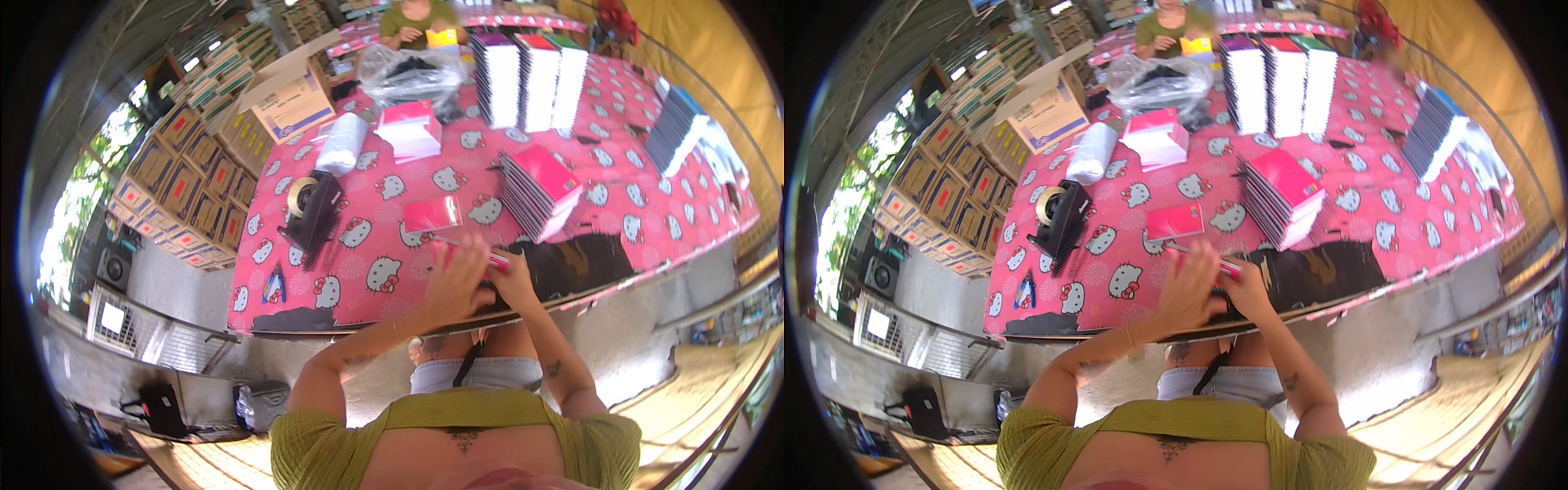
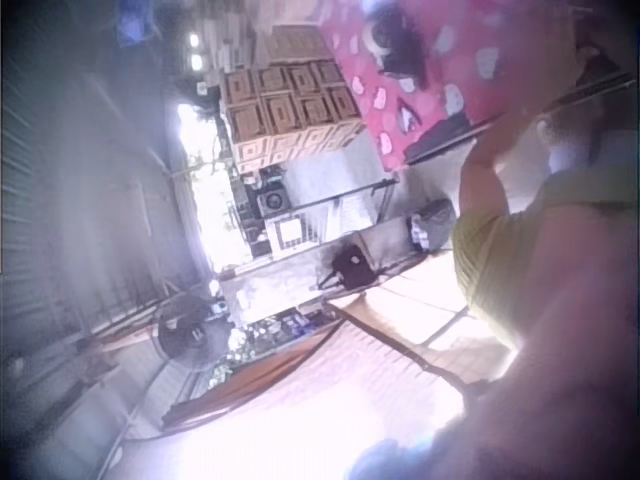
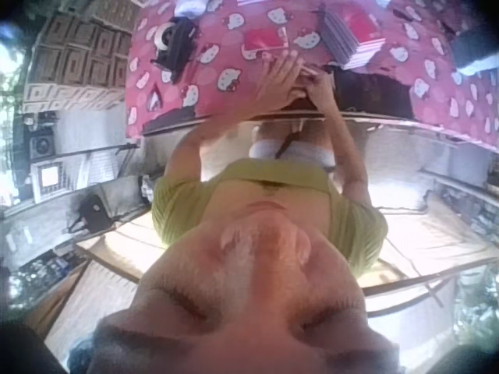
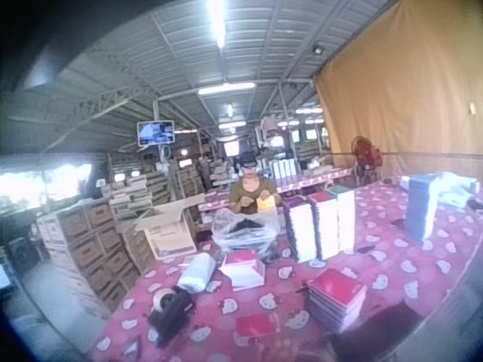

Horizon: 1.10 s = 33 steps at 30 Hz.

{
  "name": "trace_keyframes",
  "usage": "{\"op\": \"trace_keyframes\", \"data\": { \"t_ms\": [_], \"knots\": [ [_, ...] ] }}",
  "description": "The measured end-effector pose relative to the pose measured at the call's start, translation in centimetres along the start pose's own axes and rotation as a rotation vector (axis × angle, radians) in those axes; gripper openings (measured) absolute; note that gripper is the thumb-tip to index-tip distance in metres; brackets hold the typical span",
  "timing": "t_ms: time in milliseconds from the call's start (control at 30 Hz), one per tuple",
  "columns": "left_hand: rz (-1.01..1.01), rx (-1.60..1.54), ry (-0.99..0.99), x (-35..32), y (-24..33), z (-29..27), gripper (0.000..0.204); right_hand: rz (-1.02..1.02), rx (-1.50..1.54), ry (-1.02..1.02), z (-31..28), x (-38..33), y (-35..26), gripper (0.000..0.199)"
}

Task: The person takes pink notebook covers from a stack, places two white wire spirals onto each, and kemudian adds the completed items to another stack.

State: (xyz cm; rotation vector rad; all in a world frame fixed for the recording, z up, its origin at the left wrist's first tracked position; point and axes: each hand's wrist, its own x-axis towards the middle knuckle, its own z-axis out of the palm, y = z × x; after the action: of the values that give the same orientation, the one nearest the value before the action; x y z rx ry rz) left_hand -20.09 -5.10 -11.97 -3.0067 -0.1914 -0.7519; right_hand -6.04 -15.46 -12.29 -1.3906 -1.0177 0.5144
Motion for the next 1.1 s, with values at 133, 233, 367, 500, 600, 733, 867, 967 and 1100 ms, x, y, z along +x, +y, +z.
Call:
{"op": "trace_keyframes", "data": {
  "t_ms": [133,233,367,500,600,733,867,967,1100],
  "knots": [
    [0.000,-0.041,-0.028,1.9,-1.0,1.1,0.085,0.019,-0.009,-0.054,0.2,0.4,4.7,0.029],
    [-0.004,-0.163,0.000,-0.9,0.2,2.0,0.076,0.034,0.021,-0.053,-0.2,0.1,5.7,0.031],
    [-0.044,-0.211,0.005,2.2,-2.1,0.3,0.044,0.036,-0.030,-0.103,-0.5,0.2,5.7,0.030],
    [-0.006,-0.381,0.202,3.7,-1.9,0.4,0.017,0.024,-0.054,-0.103,-0.9,0.0,4.9,0.032],
    [-0.019,-0.399,0.112,4.1,-2.3,0.2,0.015,-0.068,-0.210,-0.054,-1.7,0.0,3.4,0.032],
    [-0.014,-0.420,0.065,3.8,-2.4,0.7,0.015,0.037,-0.165,-0.054,-4.9,-0.3,0.4,0.029],
    [0.012,-0.444,0.129,3.8,-2.3,1.2,0.016,0.076,-0.142,-0.154,-6.7,0.5,0.8,0.018],
    [0.016,-0.427,0.142,3.7,-2.3,1.3,0.018,0.103,-0.029,-0.214,-6.9,0.9,0.7,0.013],
    [-0.010,-0.422,0.140,3.8,-1.7,0.4,0.023,-0.023,-0.083,-0.253,-7.0,1.2,0.8,0.010]
  ]
}}
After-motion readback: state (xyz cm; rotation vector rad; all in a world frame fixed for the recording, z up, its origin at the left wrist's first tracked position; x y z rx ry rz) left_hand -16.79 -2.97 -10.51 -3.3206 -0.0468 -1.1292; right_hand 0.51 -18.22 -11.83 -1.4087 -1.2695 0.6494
